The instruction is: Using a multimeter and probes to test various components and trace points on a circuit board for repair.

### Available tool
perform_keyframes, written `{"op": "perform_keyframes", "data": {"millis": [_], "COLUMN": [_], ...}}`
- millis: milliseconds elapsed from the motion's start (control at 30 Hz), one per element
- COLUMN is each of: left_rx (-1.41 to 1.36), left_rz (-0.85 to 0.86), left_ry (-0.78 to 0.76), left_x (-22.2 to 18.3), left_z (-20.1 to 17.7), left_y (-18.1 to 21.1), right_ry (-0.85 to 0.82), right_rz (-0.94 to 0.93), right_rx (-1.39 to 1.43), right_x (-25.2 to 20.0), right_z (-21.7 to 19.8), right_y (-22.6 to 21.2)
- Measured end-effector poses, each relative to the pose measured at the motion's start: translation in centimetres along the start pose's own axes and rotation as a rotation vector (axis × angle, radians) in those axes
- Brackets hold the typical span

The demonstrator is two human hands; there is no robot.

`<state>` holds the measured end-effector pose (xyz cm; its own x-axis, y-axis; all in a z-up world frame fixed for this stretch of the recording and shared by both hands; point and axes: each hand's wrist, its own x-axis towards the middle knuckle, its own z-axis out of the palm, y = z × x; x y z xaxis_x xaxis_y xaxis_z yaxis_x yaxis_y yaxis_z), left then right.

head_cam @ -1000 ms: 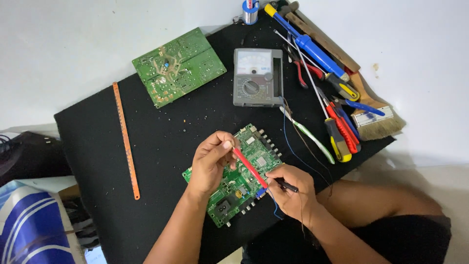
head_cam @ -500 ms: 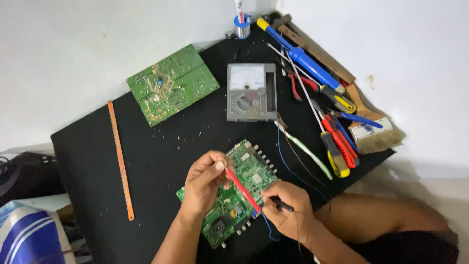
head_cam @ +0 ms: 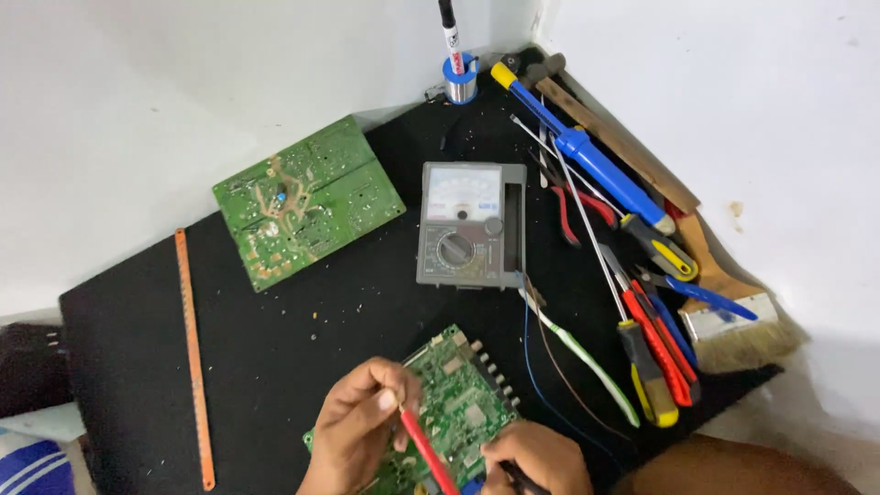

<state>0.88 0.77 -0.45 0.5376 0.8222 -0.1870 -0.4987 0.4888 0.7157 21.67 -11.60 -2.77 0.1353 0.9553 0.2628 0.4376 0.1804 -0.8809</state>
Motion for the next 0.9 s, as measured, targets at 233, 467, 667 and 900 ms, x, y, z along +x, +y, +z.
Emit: {"op": "perform_keyframes", "data": {"millis": [233, 467, 667, 900], "left_rx": [-0.037, -0.056, -0.017, 0.024], "left_rz": [0.013, 0.021, -0.030, 0.042], "left_ry": [-0.041, -0.051, -0.013, -0.051], "left_x": [0.3, 0.5, 0.4, 0.0], "left_z": [-1.2, -1.1, -0.1, 0.2], "left_y": [-0.6, -0.4, 0.4, 0.4], "right_ry": [-0.216, -0.964, -0.098, 0.146], "right_rz": [0.129, 0.650, 0.049, 0.149], "right_rx": [-0.113, -0.329, 0.263, 0.121], "right_x": [-2.6, -3.0, 0.7, -0.4], "right_z": [0.4, 0.0, -0.5, -0.2], "right_y": [4.0, 7.2, 0.9, -1.6]}}
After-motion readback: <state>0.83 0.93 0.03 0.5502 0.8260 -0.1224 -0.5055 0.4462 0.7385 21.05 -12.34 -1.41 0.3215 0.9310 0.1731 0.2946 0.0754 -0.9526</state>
